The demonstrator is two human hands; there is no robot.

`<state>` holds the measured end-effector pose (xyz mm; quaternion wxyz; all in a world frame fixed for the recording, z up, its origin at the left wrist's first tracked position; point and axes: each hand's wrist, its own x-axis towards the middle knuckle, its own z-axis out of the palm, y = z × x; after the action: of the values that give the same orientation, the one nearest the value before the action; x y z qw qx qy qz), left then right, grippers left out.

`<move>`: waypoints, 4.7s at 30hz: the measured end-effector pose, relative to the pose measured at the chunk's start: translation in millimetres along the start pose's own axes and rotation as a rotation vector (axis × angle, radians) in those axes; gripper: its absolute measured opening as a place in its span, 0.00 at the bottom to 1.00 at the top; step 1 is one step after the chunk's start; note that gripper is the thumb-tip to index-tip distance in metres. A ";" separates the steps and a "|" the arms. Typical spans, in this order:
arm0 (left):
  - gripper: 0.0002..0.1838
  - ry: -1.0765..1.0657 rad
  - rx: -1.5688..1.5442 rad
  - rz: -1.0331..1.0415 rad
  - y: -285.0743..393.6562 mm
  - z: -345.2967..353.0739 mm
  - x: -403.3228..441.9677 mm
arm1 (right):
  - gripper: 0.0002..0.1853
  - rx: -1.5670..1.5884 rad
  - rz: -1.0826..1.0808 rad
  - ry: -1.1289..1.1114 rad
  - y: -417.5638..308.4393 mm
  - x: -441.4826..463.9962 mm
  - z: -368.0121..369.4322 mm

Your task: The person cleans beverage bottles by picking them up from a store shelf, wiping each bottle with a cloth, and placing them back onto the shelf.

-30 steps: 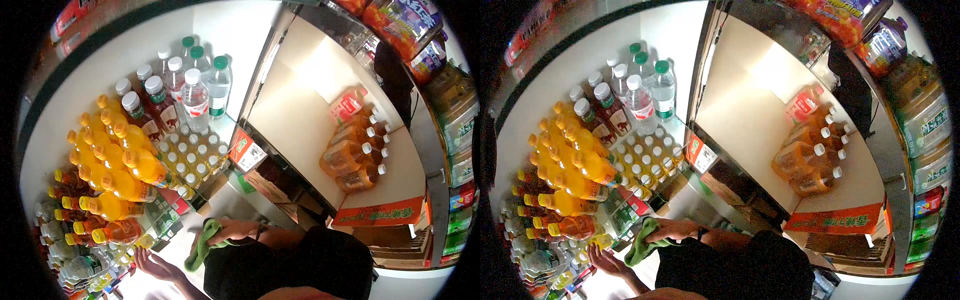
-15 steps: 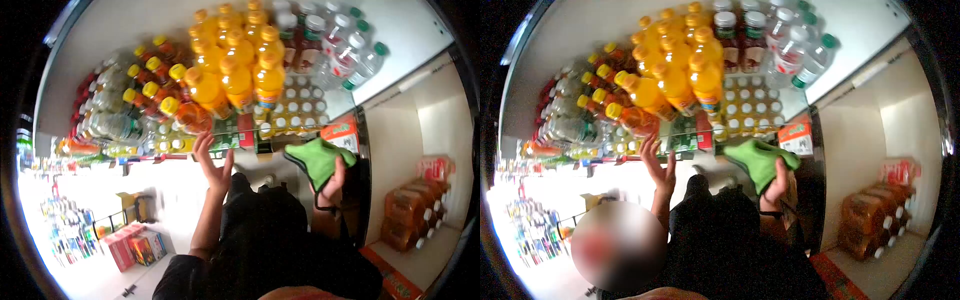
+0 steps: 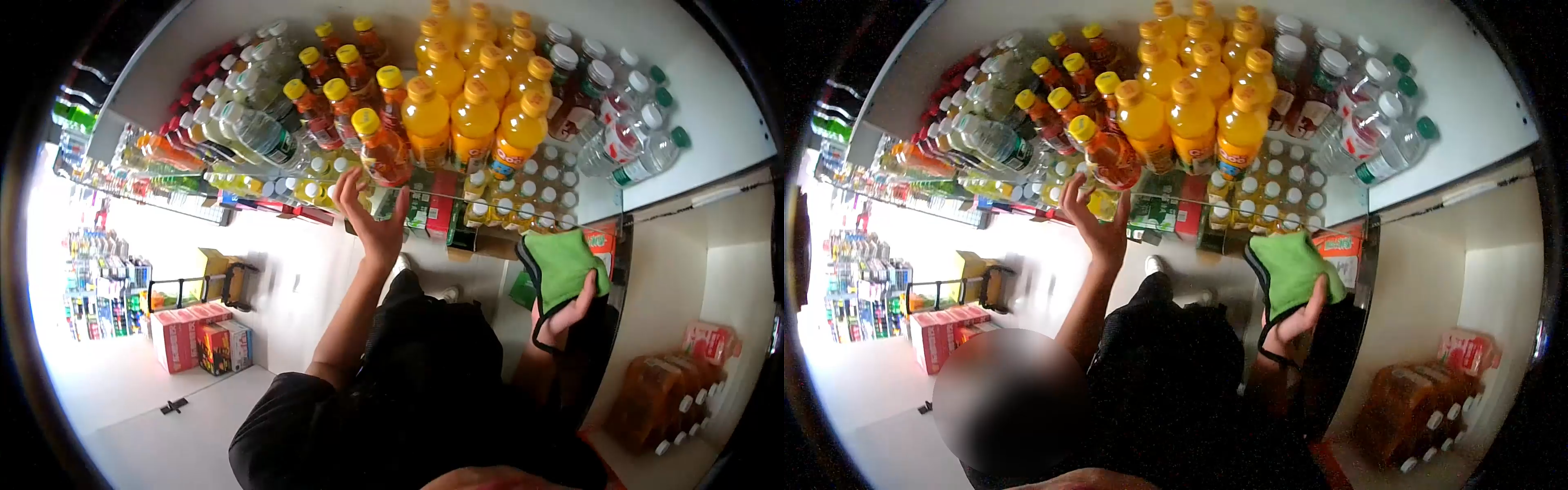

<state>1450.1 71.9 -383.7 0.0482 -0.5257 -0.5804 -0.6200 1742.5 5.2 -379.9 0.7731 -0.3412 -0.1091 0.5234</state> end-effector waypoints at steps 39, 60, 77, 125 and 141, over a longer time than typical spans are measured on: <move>0.51 -0.827 -0.976 -0.662 98.9 -65.9 -62.6 | 0.26 -0.628 -0.192 -0.792 20.6 -64.3 71.8; 0.59 -0.661 -0.941 -0.780 87.3 -44.6 -85.7 | 0.34 -0.768 -0.434 -0.785 42.9 -61.6 58.8; 0.58 -0.446 -0.678 -0.564 31.9 -57.8 -91.0 | 0.36 -0.788 -0.466 -0.902 79.5 -77.6 72.1; 0.34 -0.402 -1.134 -1.104 5.9 -72.0 -83.4 | 0.40 -0.821 -0.574 -1.056 66.1 -110.5 54.1; 0.31 -0.561 -1.011 -1.096 29.0 -48.2 -82.0 | 0.31 -0.777 -0.396 -0.804 63.3 -83.6 28.1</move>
<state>1477.1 -19.7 -411.4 -0.6558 -0.2603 -0.3952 -0.5882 1645.4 -43.1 -383.9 0.5726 -0.3472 -0.6387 0.3790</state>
